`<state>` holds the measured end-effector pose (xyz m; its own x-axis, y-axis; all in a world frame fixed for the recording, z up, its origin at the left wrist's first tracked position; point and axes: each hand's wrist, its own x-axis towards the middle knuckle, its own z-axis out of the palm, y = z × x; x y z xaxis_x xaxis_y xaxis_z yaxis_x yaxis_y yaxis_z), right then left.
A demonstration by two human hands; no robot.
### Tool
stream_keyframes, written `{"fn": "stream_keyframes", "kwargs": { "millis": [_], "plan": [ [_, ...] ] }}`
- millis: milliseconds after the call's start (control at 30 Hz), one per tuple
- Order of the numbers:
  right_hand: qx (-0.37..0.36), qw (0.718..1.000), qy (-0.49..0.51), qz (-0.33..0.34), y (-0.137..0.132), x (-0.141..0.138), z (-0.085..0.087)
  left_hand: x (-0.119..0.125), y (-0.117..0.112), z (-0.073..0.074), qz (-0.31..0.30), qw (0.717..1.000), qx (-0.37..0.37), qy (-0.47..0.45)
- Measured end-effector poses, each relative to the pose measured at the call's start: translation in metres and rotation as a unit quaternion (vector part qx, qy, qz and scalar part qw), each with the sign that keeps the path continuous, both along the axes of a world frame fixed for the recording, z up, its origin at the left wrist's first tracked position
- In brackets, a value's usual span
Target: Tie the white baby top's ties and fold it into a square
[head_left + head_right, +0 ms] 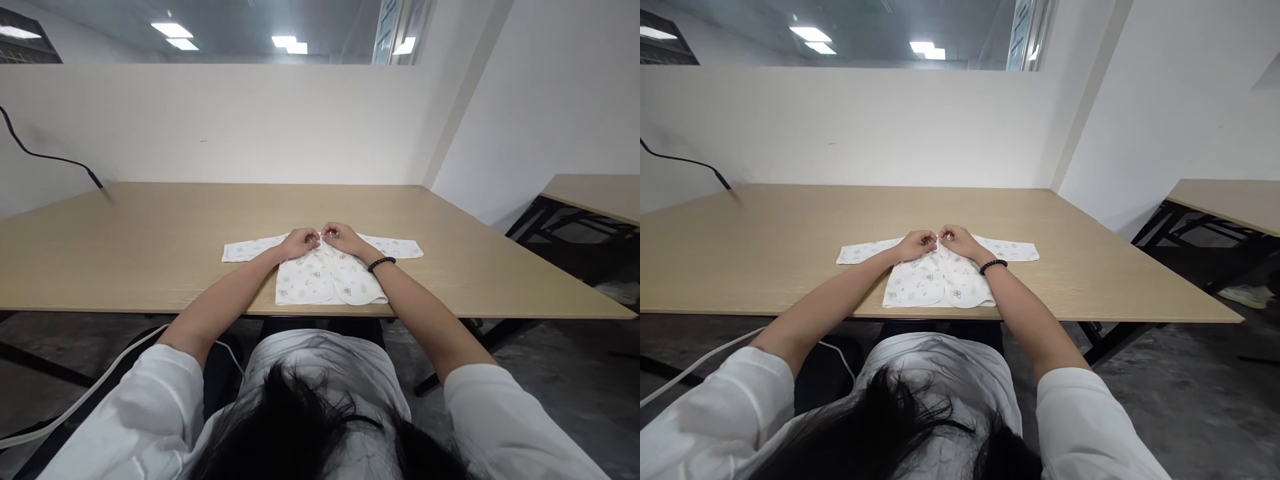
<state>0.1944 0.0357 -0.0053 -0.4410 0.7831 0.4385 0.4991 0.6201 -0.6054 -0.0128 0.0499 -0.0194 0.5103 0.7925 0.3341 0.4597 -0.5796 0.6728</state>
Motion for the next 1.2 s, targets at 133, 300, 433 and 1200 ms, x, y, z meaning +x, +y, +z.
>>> {"fn": "stream_keyframes", "kwargs": {
  "millis": [133,300,433,1200],
  "plan": [
    [0.015,1.000,-0.014,0.006,-0.001,-0.003,-0.006,-0.001,0.004,-0.002,-0.011,0.999,-0.041,-0.029],
    [0.057,0.997,-0.045,-0.001,-0.003,-0.003,-0.006,-0.003,0.007,-0.003,-0.014,0.998,-0.053,-0.043],
    [0.076,0.993,-0.090,0.014,-0.006,-0.003,-0.001,-0.003,0.005,-0.001,-0.002,0.999,-0.043,-0.032],
    [0.090,0.985,-0.144,-0.012,-0.016,-0.006,0.008,-0.002,-0.002,0.006,0.023,0.997,0.055,0.039]
  ]
}}
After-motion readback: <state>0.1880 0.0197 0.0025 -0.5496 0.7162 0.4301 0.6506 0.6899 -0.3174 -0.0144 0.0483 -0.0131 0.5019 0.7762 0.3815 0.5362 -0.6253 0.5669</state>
